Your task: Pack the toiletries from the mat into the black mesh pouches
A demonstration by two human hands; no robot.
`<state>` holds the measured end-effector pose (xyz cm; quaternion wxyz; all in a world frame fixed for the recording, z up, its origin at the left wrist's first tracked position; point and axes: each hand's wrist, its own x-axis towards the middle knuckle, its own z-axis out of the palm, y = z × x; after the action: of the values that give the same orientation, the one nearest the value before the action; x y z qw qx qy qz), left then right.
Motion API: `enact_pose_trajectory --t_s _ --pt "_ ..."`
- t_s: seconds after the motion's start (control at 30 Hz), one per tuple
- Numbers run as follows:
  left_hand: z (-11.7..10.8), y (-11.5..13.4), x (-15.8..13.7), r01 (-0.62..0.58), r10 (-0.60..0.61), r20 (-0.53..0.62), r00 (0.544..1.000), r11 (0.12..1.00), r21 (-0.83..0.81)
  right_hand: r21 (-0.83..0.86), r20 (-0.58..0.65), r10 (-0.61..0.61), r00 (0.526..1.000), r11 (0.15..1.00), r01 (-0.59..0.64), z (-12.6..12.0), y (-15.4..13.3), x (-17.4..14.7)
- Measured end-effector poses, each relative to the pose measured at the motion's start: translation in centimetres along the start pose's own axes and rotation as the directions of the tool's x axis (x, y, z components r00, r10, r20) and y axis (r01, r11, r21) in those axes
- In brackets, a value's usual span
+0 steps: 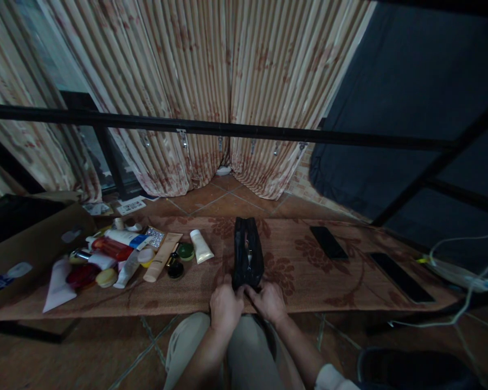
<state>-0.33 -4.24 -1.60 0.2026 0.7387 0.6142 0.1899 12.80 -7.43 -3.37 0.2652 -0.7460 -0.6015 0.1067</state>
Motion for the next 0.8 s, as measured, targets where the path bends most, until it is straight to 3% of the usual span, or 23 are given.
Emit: enact_pose_trajectory --t_s 0.13,0.37,0.8 --pt "0.36 0.13 0.14 0.016 -0.021 0.067 0.998 0.997 0.079 -0.002 0.009 0.016 1.000 1.000 -0.016 0.23 0.23 0.07" --pt "0.56 0.26 0.38 0.038 -0.047 0.077 0.996 0.993 0.108 0.020 0.016 0.022 1.000 1.000 -0.022 0.35 0.16 0.07" --pt "0.52 0.45 0.56 0.053 -0.052 0.031 0.998 0.998 -0.034 -0.016 0.009 0.013 1.000 1.000 -0.013 0.31 0.21 0.08"
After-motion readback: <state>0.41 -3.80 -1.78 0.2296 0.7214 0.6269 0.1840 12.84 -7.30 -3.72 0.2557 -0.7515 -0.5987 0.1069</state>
